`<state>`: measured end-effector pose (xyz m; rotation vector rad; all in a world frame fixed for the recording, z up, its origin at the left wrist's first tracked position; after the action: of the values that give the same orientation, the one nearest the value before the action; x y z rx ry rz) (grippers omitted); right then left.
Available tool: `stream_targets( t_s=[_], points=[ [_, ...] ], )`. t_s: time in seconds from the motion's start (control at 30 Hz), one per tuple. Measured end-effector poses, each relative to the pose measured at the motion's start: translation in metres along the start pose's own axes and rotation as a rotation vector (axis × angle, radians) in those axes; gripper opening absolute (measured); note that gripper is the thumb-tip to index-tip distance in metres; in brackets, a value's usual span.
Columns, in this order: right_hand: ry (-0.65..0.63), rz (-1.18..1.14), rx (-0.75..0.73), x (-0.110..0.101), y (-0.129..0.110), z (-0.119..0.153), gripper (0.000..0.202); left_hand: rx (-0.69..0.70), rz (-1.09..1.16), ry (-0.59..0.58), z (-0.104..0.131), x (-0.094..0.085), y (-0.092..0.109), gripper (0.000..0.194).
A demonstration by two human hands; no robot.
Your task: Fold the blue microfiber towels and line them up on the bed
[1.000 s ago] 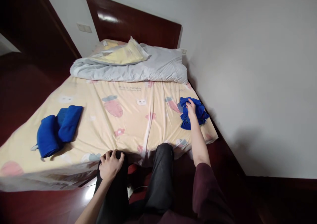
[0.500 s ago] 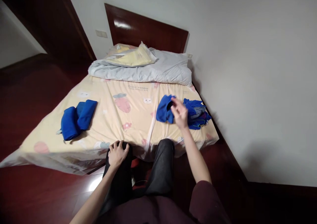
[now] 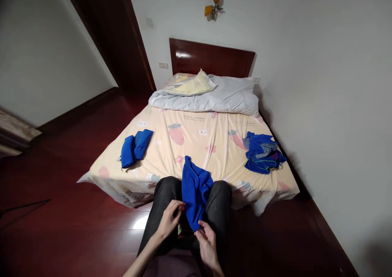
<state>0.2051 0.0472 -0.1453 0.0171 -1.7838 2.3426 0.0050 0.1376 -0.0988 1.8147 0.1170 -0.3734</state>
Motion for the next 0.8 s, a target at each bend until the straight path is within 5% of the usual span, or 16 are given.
stream_targets(
  t_s=[0.2,0.37,0.5,0.8],
  points=[
    [0.001,0.648,-0.497,-0.015,-0.075,-0.031,0.020,0.024,0.240,-0.222,0.040,0.046,0.048,0.024],
    [-0.022,0.902,-0.908,0.009,-0.102,-0.040,0.029,0.069,0.195,0.038,0.020,0.049,0.053,0.014],
    [0.007,0.954,-0.934,0.025,-0.108,-0.026,0.021,0.096,0.126,0.174,0.014,0.041,0.050,0.021],
    [0.207,1.014,-0.884,0.024,-0.135,0.010,0.008,0.209,-0.027,0.210,0.009,0.023,0.058,0.034]
  ],
)
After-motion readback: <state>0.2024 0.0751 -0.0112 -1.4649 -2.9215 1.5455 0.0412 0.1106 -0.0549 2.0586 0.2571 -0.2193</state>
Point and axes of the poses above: each hand's wrist, its own z-axis away from the middle knuckle, its own x-axis out of the palm, y = z × x, the point moved 2 cm from there along -z, towards the middle knuckle, and after that the axes turned 13 degrees about z, right-handed, at the moved point
